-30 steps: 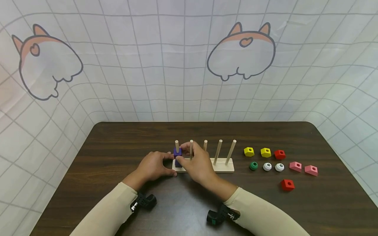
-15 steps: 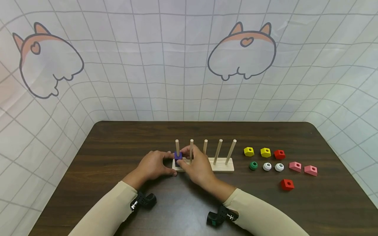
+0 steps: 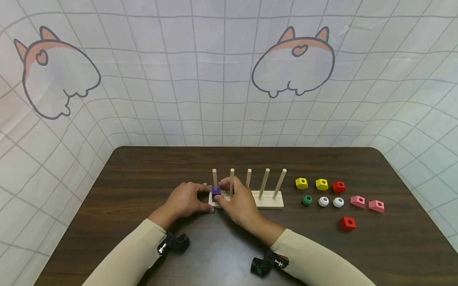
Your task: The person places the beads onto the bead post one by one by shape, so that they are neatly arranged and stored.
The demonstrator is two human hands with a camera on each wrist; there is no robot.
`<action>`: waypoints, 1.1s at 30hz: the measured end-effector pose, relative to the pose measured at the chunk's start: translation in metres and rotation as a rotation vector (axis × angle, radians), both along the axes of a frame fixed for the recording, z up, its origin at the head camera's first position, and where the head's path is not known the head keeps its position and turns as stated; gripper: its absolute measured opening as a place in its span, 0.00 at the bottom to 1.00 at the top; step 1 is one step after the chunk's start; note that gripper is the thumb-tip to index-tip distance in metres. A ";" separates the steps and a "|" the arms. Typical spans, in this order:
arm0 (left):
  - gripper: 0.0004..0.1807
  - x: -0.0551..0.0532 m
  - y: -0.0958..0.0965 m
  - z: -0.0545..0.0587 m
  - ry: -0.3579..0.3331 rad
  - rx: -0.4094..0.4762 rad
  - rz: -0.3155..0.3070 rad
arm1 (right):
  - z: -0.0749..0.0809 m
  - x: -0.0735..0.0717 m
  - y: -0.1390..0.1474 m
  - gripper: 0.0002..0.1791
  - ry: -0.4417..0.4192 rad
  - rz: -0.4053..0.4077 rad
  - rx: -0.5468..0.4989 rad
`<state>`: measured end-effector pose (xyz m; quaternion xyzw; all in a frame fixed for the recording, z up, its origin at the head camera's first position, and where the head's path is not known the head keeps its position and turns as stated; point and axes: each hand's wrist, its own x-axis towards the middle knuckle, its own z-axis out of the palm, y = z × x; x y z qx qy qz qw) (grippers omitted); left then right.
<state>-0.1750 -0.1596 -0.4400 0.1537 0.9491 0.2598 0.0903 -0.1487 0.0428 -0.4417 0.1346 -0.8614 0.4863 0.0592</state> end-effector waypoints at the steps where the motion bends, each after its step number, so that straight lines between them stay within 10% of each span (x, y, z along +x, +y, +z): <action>1: 0.37 0.000 0.000 0.000 -0.001 0.000 0.000 | 0.000 0.000 0.000 0.22 0.006 0.003 -0.007; 15: 0.37 -0.001 0.000 0.000 0.006 -0.008 -0.002 | 0.026 0.021 0.021 0.39 0.040 0.109 -0.069; 33: 0.36 -0.001 0.000 -0.003 0.013 -0.016 0.000 | 0.032 0.025 0.093 0.22 0.266 0.264 0.102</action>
